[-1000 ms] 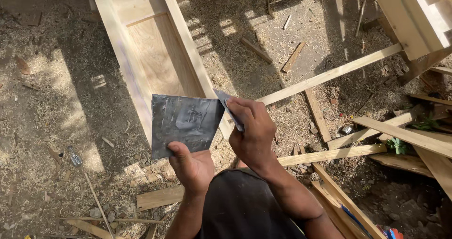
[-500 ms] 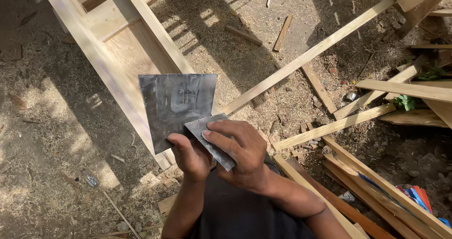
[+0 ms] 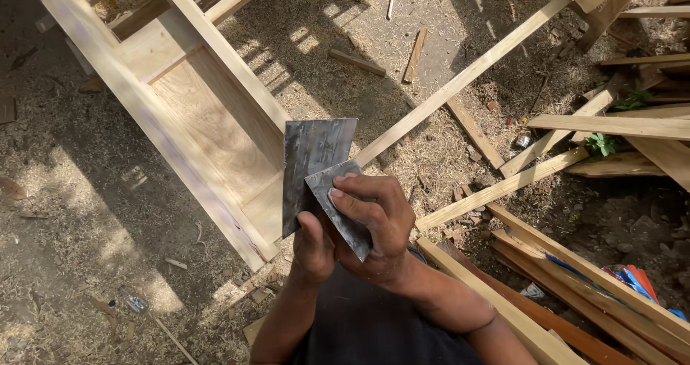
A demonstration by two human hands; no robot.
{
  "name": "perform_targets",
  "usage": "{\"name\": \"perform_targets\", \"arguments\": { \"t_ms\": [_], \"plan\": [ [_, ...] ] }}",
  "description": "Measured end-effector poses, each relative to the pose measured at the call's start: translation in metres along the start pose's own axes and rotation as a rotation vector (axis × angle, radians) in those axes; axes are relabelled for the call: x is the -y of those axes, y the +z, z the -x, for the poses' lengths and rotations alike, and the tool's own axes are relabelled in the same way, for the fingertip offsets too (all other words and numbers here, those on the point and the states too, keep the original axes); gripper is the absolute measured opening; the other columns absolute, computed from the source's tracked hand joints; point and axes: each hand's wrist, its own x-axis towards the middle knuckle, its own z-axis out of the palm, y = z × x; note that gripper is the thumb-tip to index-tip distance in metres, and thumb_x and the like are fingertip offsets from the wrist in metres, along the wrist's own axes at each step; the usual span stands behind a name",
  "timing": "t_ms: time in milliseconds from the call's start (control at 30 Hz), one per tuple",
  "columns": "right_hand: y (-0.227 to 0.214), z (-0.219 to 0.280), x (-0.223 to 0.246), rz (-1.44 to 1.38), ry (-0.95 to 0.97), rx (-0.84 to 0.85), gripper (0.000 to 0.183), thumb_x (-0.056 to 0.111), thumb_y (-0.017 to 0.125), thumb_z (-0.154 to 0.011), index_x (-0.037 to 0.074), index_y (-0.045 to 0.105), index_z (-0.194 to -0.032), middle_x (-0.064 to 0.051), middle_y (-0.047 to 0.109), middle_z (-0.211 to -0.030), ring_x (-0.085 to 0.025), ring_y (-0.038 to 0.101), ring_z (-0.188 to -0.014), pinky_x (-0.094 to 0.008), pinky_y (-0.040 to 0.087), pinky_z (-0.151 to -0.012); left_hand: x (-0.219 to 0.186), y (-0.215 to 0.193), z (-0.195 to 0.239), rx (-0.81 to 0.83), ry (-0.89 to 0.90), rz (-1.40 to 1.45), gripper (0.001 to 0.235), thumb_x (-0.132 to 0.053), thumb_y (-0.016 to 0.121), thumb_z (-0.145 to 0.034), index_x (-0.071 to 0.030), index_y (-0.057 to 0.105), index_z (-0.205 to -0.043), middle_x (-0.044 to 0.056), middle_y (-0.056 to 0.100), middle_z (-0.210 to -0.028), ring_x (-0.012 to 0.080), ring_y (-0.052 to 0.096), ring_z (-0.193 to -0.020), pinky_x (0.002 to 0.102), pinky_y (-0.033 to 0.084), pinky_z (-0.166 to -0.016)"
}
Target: The person scoops a pinkish filler from a bucket onto a metal mixing board using a wooden stick. They then use a smaller putty knife to spread and smooth the filler on the board before applying it to gaps and joints in a wooden frame. The person repeatedly scoops more filler and applies it to different sections of the frame.
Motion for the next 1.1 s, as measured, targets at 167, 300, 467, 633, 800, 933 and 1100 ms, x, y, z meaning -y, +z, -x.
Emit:
{"name": "perform_targets", "arguments": {
  "t_ms": [167,300,467,633,800,933,1100],
  "plan": [
    [0.000,-0.014,-0.002,-0.015,0.073,-0.030,0.038,0.003,0.084,-0.083,0.005,0.064,-0.116,-0.014,0.068,-0.118,-0.028,0.071,-0.105,-0.035,0.060,-0.085,0.009,0.007,-0.003,-0.041,0.053,-0.073,0.077,-0.059,0.043,-0.106,-0.003,0.029,-0.158,0.010,0.041,-0.160,0.0223,0.040,-0.150,0.040,0.034,-0.126],
    [0.002,-0.011,0.009,0.012,-0.016,0.024,0.039,0.008,0.087,-0.082,0.006,0.065,-0.114,-0.012,0.070,-0.115,-0.028,0.070,-0.104,-0.037,0.060,-0.086,0.015,-0.015,0.007,-0.077,0.020,0.042,0.076,-0.059,0.040,-0.110,0.000,0.036,-0.158,0.012,0.051,-0.151,0.0222,0.051,-0.138,0.039,0.044,-0.114],
    [0.003,-0.015,0.009,-0.011,0.022,0.008,0.037,0.007,0.085,-0.084,0.008,0.065,-0.115,-0.010,0.070,-0.114,-0.025,0.072,-0.103,-0.035,0.061,-0.082,0.005,-0.012,0.008,-0.162,0.029,-0.048,0.067,-0.053,0.041,-0.107,-0.001,0.040,-0.150,0.010,0.055,-0.144,0.0197,0.056,-0.132,0.037,0.048,-0.109],
    [0.003,-0.021,0.016,-0.037,0.044,0.016,0.039,0.001,0.078,-0.083,0.006,0.064,-0.119,-0.013,0.067,-0.119,-0.028,0.070,-0.106,-0.038,0.060,-0.088,0.001,-0.010,0.011,-0.102,0.060,-0.207,0.064,-0.053,0.037,-0.112,-0.002,0.043,-0.149,0.009,0.061,-0.135,0.0170,0.062,-0.121,0.034,0.054,-0.098],
    [0.006,-0.015,0.024,-0.060,-0.001,0.080,0.039,0.003,0.083,-0.084,0.006,0.064,-0.118,-0.011,0.068,-0.119,-0.028,0.069,-0.106,-0.039,0.058,-0.089,0.013,-0.031,0.018,-0.153,0.085,-0.219,0.055,-0.045,0.045,-0.114,0.001,0.047,-0.145,0.010,0.061,-0.131,0.0156,0.062,-0.115,0.032,0.055,-0.093],
    [0.010,-0.020,0.018,-0.091,0.057,0.033,0.039,-0.004,0.074,-0.085,0.007,0.063,-0.121,-0.012,0.068,-0.123,-0.029,0.069,-0.109,-0.037,0.059,-0.088,0.016,-0.033,0.028,-0.143,0.096,-0.299,0.058,-0.047,0.040,-0.116,0.002,0.056,-0.141,0.011,0.067,-0.127,0.0152,0.065,-0.113,0.031,0.055,-0.092],
    [0.013,-0.012,0.032,-0.099,-0.017,0.046,0.039,-0.001,0.079,-0.084,0.008,0.063,-0.119,-0.010,0.068,-0.118,-0.028,0.069,-0.105,-0.039,0.059,-0.088,-0.004,-0.024,0.019,-0.162,0.148,-0.296,0.057,-0.047,0.038,-0.118,0.003,0.054,-0.138,0.010,0.065,-0.127,0.0159,0.065,-0.114,0.031,0.055,-0.092]
  ]
}}
